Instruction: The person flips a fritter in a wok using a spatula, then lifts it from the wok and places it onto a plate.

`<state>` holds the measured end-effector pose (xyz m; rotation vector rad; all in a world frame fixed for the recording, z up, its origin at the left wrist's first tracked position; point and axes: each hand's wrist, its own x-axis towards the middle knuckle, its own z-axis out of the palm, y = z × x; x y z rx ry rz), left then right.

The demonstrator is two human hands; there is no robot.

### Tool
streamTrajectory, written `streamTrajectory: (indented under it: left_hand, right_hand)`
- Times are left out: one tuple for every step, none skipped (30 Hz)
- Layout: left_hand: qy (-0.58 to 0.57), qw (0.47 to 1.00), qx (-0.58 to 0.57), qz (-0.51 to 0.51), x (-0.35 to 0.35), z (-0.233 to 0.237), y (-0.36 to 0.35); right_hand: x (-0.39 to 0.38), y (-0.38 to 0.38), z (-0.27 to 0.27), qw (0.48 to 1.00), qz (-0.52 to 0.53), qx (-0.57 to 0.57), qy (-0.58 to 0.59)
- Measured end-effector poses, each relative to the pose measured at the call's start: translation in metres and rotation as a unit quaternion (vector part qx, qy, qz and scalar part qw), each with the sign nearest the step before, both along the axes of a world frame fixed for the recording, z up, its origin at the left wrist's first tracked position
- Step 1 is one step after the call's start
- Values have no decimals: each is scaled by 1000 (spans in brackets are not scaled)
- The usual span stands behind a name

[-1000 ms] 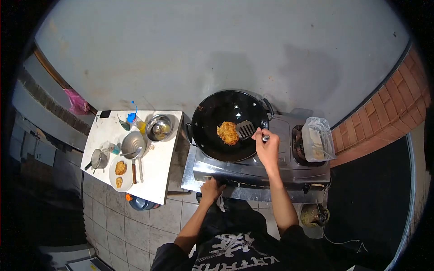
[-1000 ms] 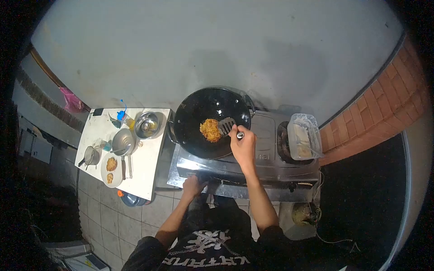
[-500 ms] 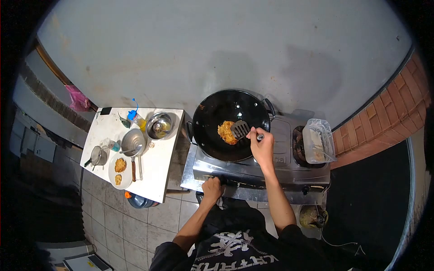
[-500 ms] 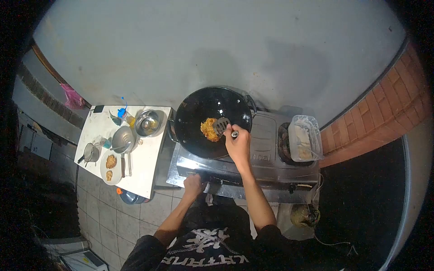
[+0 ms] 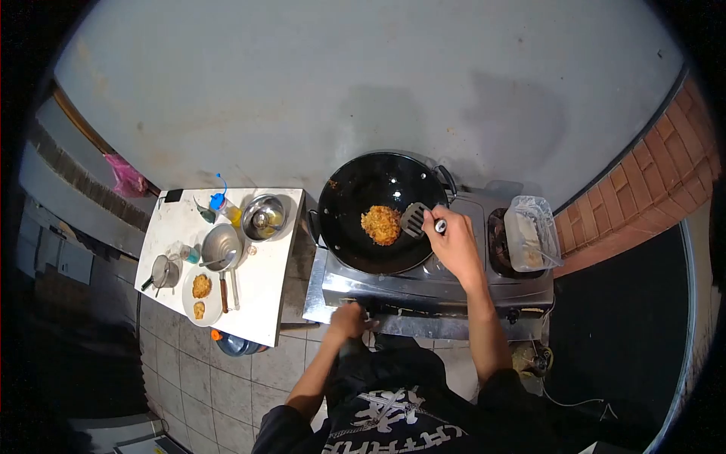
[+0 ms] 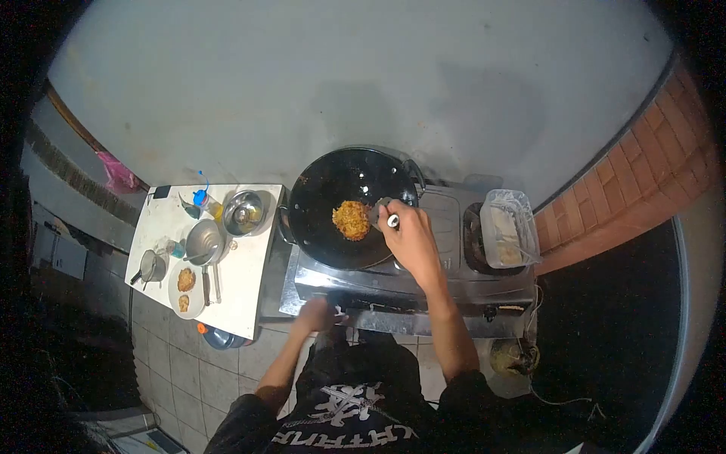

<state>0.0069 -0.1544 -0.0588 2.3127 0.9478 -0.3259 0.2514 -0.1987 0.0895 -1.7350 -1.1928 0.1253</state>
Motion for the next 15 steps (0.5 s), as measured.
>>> streamTrajectory:
  left_hand:
    - [16,991,-134,-18,-9,8,24]
    - [-37,979,-202,-6,-22,21,39]
    - [-138,956,-257,19,-34,41,49]
    - [-181,948,-262,25,-40,61,59]
    - [-260,938,-231,19,-48,73,69]
    - [-266,951,-151,36,-51,92,75]
    - [-273,952,-96,98,-53,103,81]
    - [-271,939,-91,191,-51,115,86]
    - [-303,925,-34,226,-49,115,95]
    - [-332,907,22,259,-48,114,102]
    - [-334,906,21,259,-45,113,108]
    - [-336,898,65,276,-42,112,114]
    - [-338,888,109,292,-40,109,119]
    - [-339,888,107,293,-37,105,122]
    - [-331,888,106,302,-32,98,127]
  right_hand:
    - [-1,0,10,999,15,-35,0]
    - [-2,1,15,997,30,-71,0]
    - [-1,5,10,998,33,-51,-25]
    - [0,10,10,998,31,-53,-27]
    - [0,15,11,996,36,-72,-42]
    - [1,20,11,993,43,-91,-58]
    - [4,27,7,992,47,-77,-85]
    - [5,33,7,992,48,-77,-88]
    - [6,39,7,987,50,-110,-103]
    - [7,45,5,981,50,-144,-118]
    - [8,51,2,981,50,-145,-120]
    - [10,57,-1,981,52,-134,-128]
    - [11,61,-5,982,55,-123,-135]
    - [12,63,-7,981,55,-125,-137]
    - [14,66,-7,983,63,-146,-92]
